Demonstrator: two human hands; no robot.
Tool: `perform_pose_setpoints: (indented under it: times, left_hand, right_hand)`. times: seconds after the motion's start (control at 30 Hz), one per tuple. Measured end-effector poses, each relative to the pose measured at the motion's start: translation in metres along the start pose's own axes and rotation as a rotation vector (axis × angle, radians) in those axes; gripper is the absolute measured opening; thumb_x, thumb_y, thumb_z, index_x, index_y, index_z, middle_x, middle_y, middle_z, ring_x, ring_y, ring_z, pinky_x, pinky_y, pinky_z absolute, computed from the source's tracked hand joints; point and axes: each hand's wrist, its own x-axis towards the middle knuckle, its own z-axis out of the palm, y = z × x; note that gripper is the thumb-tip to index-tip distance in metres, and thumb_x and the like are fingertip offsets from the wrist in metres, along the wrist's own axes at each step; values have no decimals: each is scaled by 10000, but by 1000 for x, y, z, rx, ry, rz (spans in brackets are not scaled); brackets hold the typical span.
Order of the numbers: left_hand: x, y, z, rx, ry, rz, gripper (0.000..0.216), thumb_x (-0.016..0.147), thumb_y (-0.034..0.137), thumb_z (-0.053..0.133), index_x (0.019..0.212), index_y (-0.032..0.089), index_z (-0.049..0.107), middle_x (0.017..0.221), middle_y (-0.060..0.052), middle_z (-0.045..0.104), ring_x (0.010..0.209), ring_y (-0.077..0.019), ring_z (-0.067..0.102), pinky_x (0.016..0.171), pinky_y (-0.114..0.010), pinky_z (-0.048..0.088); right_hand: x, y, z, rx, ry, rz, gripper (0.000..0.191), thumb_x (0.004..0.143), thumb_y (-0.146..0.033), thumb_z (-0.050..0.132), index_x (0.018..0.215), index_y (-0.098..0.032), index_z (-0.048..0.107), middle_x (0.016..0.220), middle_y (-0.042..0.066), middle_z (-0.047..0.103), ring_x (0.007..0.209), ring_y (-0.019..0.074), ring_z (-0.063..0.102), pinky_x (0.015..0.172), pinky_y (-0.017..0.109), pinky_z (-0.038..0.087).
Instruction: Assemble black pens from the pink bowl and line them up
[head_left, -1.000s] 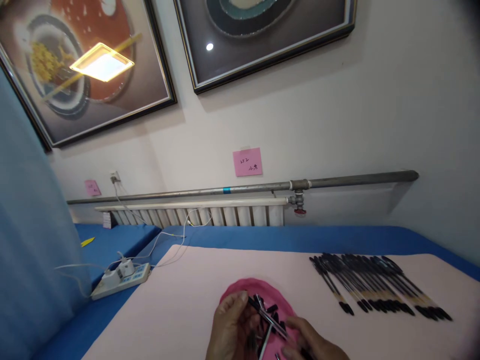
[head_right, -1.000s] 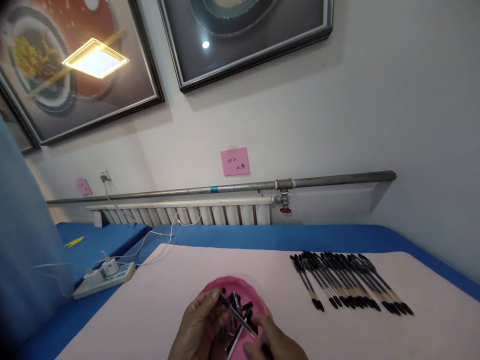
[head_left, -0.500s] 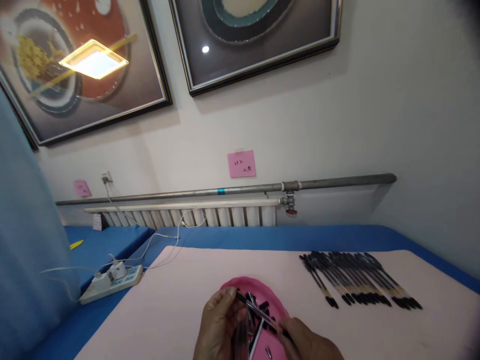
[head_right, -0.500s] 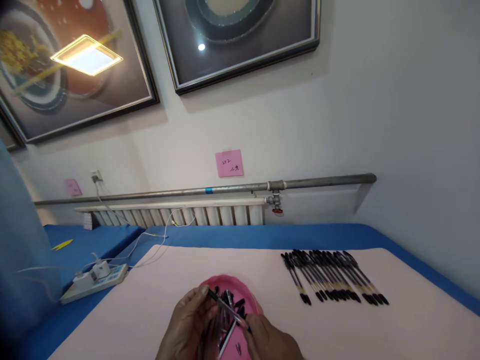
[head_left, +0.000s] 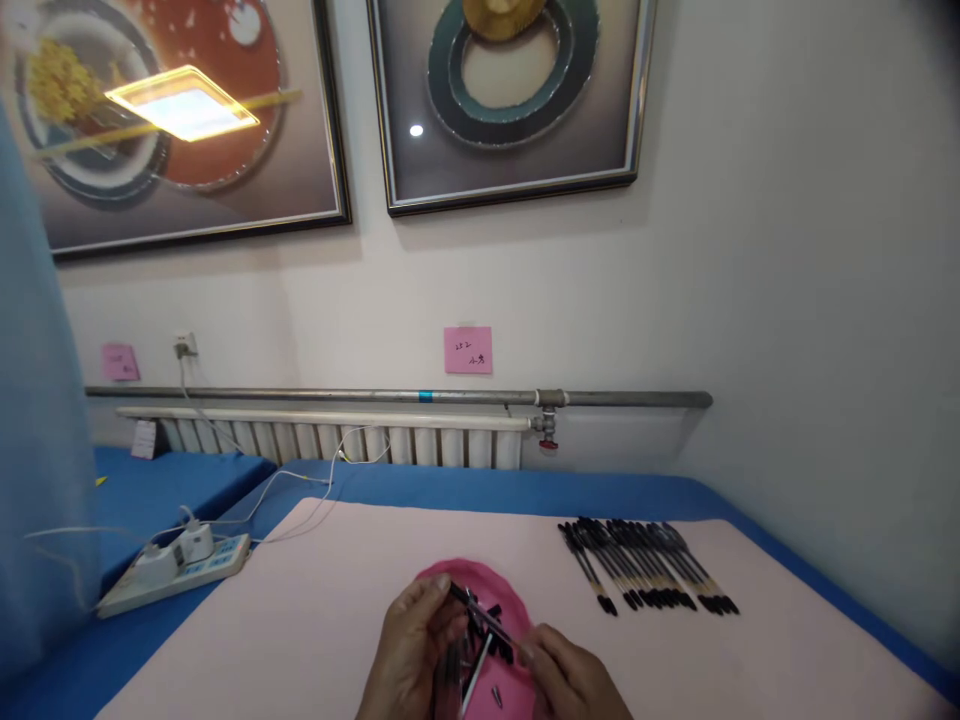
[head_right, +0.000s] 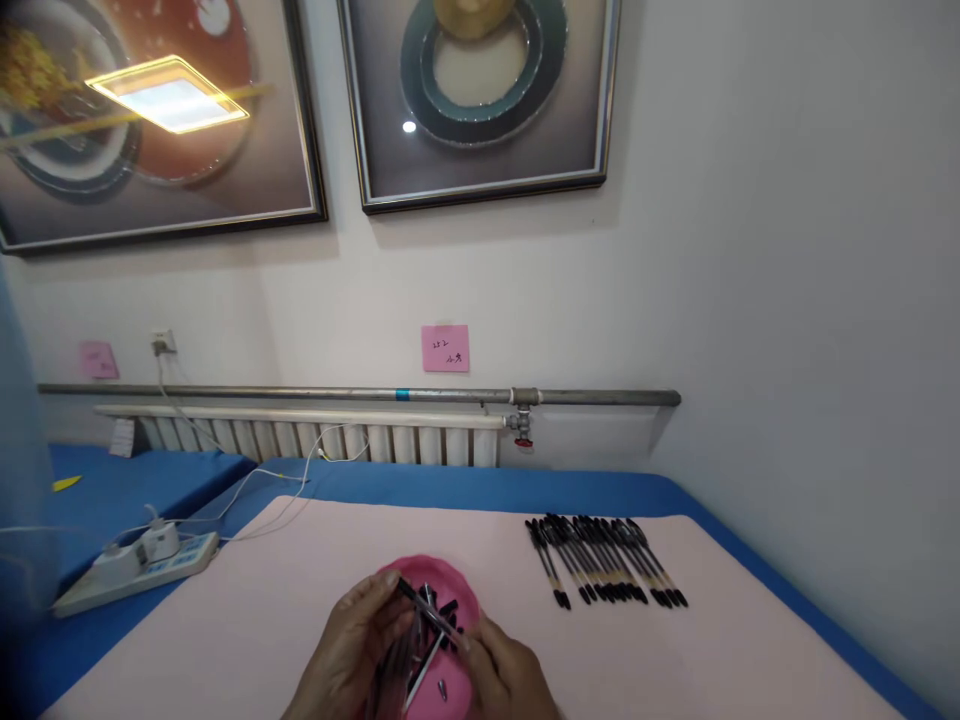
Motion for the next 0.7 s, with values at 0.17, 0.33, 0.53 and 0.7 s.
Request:
perform_pose_setpoints:
  times: [0.17, 0.33, 0.53, 0.7]
  left_hand:
    - [0, 0, -1, 27, 13, -6, 186, 609, 193, 769, 668, 126, 606, 631, -34, 676, 584, -126, 639, 562, -216, 516]
    - [0, -1, -3, 59, 6, -7, 188, 601, 196, 773, 675, 130, 614, 636, -32, 676, 602, -130, 644, 583, -221, 520]
    - [-2, -7, 3, 150, 1, -8, 227, 577, 256, 788, 668, 124, 627, 630, -32, 674, 556, -114, 621, 567, -216, 503]
    - [-2, 22, -4, 322, -11, 69, 289, 578, 343, 768, 747, 130, 667, 761, -62, 704, 699, -165, 648, 659, -259, 493]
  right_hand:
    - [0, 7, 2, -125, 27, -33, 211, 830, -393, 456, 884, -217, 559, 810, 31, 641, 690, 169, 590, 614, 234, 439]
    - [1, 8, 3, -47, -92, -47, 298, 880, -404, 353, 704, -215, 502, 623, -25, 564, 584, 137, 533, 552, 206, 407]
    - [-2, -8, -6, -71, -56, -18, 186, 870, -330, 416, 746, -221, 501, 658, -33, 562, 607, 133, 527, 578, 211, 394]
    - [3, -8, -14, 74, -47, 45, 198, 856, -345, 440, 731, -213, 518, 602, -54, 501, 585, 119, 476, 550, 205, 370]
